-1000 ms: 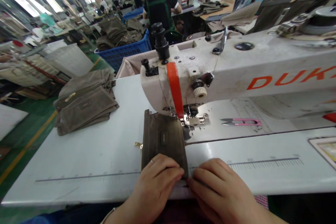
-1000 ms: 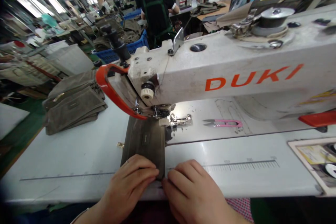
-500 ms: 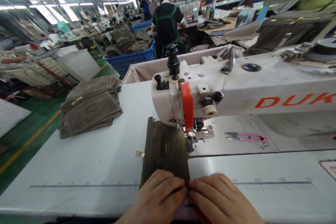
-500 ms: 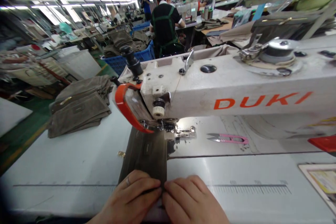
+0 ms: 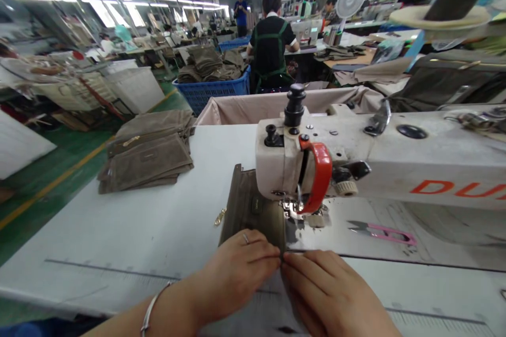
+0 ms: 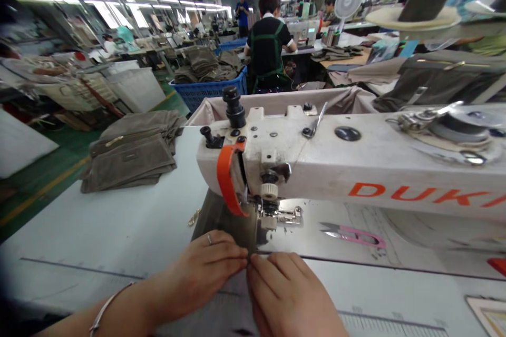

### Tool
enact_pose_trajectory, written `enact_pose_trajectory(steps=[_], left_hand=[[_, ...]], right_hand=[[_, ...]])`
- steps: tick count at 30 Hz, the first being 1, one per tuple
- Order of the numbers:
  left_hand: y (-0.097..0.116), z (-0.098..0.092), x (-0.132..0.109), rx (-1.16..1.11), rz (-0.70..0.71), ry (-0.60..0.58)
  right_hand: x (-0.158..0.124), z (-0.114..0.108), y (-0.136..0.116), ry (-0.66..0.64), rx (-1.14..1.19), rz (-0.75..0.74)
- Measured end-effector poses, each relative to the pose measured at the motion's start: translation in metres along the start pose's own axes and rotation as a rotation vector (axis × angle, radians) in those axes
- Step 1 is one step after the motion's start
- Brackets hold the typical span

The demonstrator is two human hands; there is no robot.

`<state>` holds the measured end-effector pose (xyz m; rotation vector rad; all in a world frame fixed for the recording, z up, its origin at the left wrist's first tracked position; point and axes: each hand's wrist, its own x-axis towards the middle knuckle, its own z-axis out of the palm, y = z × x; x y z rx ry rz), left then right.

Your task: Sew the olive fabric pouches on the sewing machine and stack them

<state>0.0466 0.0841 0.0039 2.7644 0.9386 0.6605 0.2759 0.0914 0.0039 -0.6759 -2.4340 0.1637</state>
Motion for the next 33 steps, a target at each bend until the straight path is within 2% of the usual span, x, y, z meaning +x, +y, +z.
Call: enact_pose_trajectory(steps=[7,13,19,22,26,33], left_hand=[[-0.02,-0.005,0.016,0.085,0.06,0.038],[-0.042,0.0,0.023,0.136,0.07,0.027],[-0.055,-0.005,0.039,0.156,0.102,0.11],[-0.061,-0.006,0.045,0.168,0.05,0.099],[-0.068,-0.005,0.049,0.256,-0.04,0.028],[-0.073,-0.001,0.049,0.301,-0.08,0.017]], right_hand=[[0.017,-0.003,0.009,-0.102,0.023,0.067],[0.025,0.001,0.023,-0.108,-0.038,0.115],[0.031,0.006,0.038,-0.162,-0.101,0.164],[0.032,0.008,0.042,-0.139,-0.113,0.195],[0.029,0.011,0.044,-0.125,-0.129,0.216],[0.029,0.012,0.044,-0.101,-0.147,0.212]])
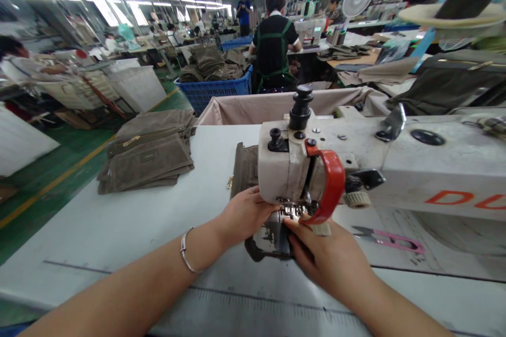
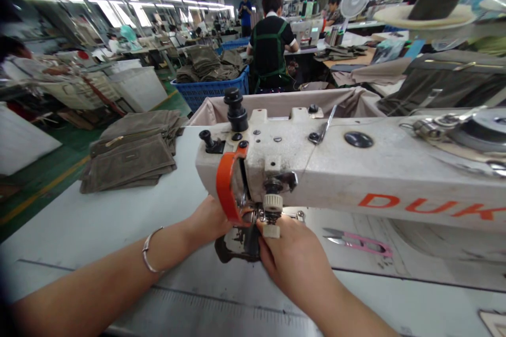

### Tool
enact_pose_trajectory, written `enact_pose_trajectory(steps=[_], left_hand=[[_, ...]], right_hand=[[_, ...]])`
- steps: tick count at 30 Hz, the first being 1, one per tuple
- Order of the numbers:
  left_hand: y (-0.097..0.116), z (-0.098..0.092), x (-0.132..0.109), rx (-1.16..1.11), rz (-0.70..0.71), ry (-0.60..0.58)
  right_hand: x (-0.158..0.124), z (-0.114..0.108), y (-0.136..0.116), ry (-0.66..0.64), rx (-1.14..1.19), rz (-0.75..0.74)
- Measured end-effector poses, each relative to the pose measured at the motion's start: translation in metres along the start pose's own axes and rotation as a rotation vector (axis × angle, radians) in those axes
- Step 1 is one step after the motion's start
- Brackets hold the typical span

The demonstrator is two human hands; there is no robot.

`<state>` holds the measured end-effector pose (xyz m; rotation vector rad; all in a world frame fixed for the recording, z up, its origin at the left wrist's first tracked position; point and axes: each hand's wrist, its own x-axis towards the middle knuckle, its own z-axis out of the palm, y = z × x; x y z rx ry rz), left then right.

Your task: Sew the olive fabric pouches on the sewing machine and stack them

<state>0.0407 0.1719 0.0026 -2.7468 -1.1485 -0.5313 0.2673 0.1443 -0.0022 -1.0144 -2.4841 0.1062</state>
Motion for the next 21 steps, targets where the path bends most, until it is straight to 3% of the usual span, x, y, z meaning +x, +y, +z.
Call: enact_pose_trajectory(steps=[8,13,17,21], left_hand=[[0.009,-0.006,-0.001,-0.008,-0.005,0.061],[0.015,-0.01,0.002,-0.022,-0.065,0.04],[0.026,-0.021,-0.006,-0.006,-0.232,-0.05],[0.06,-0.041,-0.025,-0.08,-0.381,-0.132]], right_hand=[[0.003,-0.002,-0.001,-0.028,0.025,0.011],[0.004,-0.002,-0.001,-0.038,0.019,0.011],[0.002,-0.002,0.001,-0.011,0.053,-0.006],[-0.003,-0.006,0.004,0.01,0.128,-0.052]])
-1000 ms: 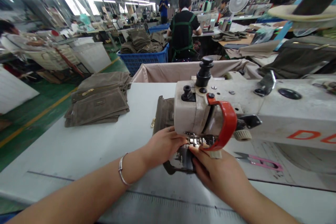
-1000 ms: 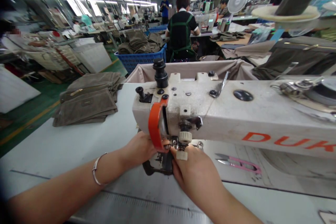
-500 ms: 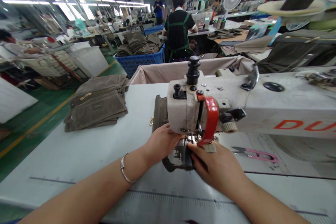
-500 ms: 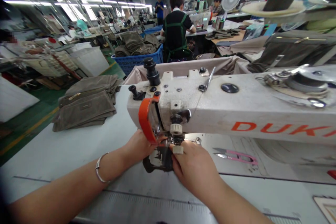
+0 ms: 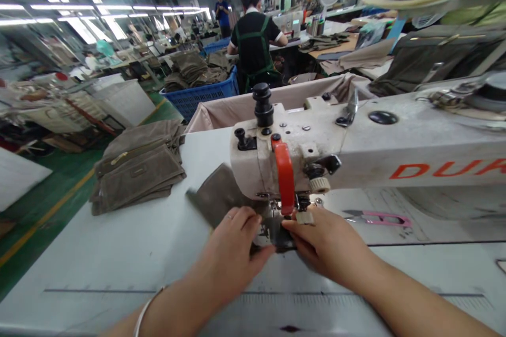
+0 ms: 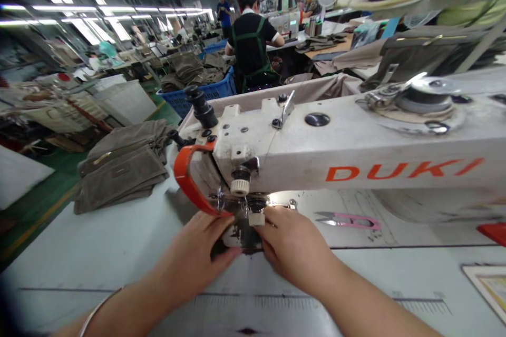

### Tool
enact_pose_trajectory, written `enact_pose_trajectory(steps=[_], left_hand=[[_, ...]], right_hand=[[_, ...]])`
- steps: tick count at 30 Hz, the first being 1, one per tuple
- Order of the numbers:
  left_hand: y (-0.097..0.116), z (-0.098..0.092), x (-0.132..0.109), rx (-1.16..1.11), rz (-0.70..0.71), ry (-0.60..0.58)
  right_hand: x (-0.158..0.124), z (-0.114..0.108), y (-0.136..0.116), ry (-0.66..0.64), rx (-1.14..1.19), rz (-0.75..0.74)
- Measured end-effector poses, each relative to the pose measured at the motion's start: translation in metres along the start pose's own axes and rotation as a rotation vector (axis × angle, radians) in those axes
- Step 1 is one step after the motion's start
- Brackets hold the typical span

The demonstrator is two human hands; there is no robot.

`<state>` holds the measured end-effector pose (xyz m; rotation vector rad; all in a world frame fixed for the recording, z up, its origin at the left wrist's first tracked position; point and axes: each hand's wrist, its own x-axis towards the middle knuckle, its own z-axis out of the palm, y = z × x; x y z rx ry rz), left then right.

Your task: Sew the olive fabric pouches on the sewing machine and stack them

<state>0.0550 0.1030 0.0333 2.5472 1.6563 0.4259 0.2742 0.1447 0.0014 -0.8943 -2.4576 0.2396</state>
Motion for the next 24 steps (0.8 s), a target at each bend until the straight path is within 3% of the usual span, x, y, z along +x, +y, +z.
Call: enact_pose_trajectory(steps=[4,15,24], left_hand=[[0.022,-0.003,-0.027,-0.088,0.101,-0.04],[0.029,0.033,-0.045,-0.118,0.242,0.283],[0.015,0.021,-0.021,-0.184,0.234,0.164]], right_hand=[[-0.004,-0.002,0.004,-0.03,0.042,-0.041],[-0.008,-0.003,-0.001,-0.043,0.067,-0.201],[-0.005,0.0,-0.003,0.039,0.037,-0.185]])
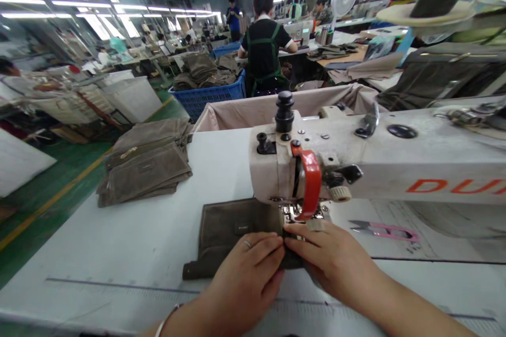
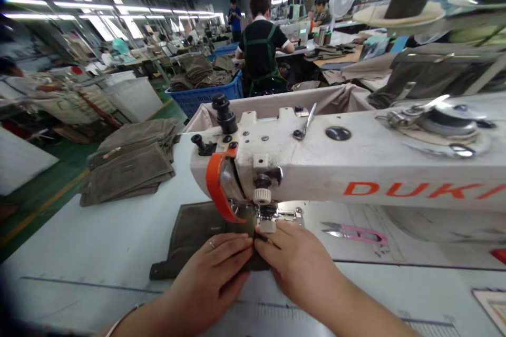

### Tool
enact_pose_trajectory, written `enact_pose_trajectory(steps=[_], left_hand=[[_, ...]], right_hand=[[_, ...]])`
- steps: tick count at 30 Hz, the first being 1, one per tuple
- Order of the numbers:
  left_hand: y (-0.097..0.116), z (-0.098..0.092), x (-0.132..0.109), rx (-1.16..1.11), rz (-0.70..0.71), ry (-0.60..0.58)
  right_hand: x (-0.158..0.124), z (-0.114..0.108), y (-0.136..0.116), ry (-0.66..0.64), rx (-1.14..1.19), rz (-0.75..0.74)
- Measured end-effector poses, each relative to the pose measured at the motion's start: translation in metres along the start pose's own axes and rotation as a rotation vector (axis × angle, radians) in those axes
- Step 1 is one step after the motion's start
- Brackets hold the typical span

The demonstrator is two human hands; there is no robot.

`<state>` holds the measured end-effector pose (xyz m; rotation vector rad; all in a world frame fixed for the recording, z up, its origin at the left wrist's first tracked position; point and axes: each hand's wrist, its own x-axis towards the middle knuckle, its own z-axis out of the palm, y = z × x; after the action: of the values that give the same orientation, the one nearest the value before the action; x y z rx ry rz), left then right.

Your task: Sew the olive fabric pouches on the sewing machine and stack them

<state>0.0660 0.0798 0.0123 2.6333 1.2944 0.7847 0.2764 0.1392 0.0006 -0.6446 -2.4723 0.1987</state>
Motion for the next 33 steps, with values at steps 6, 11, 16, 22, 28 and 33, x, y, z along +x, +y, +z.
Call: enact_pose_trajectory(steps=[6,11,16,22,28,33], left_hand=[[-0.022,0.0,0.015,0.0,0.074,0.002],[-0.038,0.002,0.026,0.004,0.083,0.002],[-0.054,0.001,0.028,0.027,0.092,-0.068],[-0.075,-0.004,0.022,-0.007,0.103,0.056],[-0.057,0.003,0.022,-0.043,0.142,0.103],[-0.043,0.013,0.024,-0.055,0.081,0.132]], right_hand=[[0.002,0.002,0.004,-0.061,-0.003,0.088],[0.001,0.006,0.007,-0.123,-0.061,0.16],[0.003,0.003,0.005,-0.07,-0.033,0.192],[0.006,-0.005,0.012,0.112,-0.206,0.285],[0.006,-0.005,0.012,0.087,-0.166,0.301],[0.006,0.004,0.003,0.068,0.06,0.125]])
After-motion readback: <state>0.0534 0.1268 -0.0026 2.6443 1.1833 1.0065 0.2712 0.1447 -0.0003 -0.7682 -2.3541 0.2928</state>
